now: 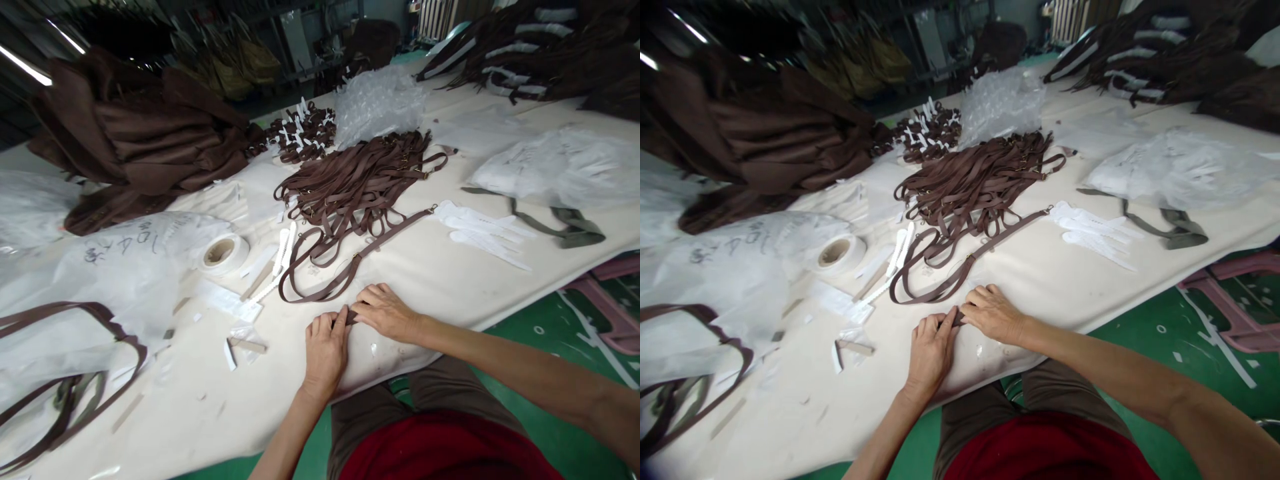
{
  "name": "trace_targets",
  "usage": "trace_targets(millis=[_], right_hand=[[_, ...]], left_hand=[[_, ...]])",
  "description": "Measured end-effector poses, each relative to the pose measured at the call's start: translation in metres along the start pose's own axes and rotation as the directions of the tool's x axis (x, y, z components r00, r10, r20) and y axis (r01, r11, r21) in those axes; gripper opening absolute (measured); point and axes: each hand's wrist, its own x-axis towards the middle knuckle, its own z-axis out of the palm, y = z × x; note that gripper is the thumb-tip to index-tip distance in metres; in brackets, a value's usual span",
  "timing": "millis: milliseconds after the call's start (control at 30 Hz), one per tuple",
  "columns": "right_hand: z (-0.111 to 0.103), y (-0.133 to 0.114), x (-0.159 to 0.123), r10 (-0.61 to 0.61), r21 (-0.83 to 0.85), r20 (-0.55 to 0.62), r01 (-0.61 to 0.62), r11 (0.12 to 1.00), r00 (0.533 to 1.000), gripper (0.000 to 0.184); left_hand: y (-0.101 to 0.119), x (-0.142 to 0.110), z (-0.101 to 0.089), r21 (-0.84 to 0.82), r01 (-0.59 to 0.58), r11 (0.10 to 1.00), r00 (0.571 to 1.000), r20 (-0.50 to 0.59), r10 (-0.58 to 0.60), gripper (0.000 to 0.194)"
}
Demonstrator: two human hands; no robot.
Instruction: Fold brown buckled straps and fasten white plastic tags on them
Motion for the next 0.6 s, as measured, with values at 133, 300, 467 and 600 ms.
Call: trace_targets(millis=[133, 300, 467, 600], right_hand=[[0.012, 0.006, 0.002, 0.009, 0.123, -0.132, 0.008, 0.992, 0.991, 0.02], [0.001, 0.015, -0.004, 0.155, 0.349, -0.371, -0.017, 0.937, 0.916, 0.03], [-0.006, -0.007, 0.011, 0.035, 0.308, -0.386, 0.093, 0.947, 0.922, 0.034], [0.007, -0.029, 0.028, 0.061, 0.316, -0.306, 0.04, 0.948, 0.95, 0.038]], left_hand=[[0.003, 0.007, -0.002, 0.007, 0.038, 0.999, 0.999, -0.01, -0.037, 0.026], [-0.004, 0.003, -0.015, -0.125, 0.052, 0.991, 0.995, -0.076, -0.061, 0.027], [-0.025, -0.021, -0.033, -0.344, 0.127, 0.93, 0.97, -0.153, -0.188, 0.029], [-0.045, -0.038, -0.049, -0.481, 0.293, 0.826, 0.91, -0.125, -0.396, 0.033]])
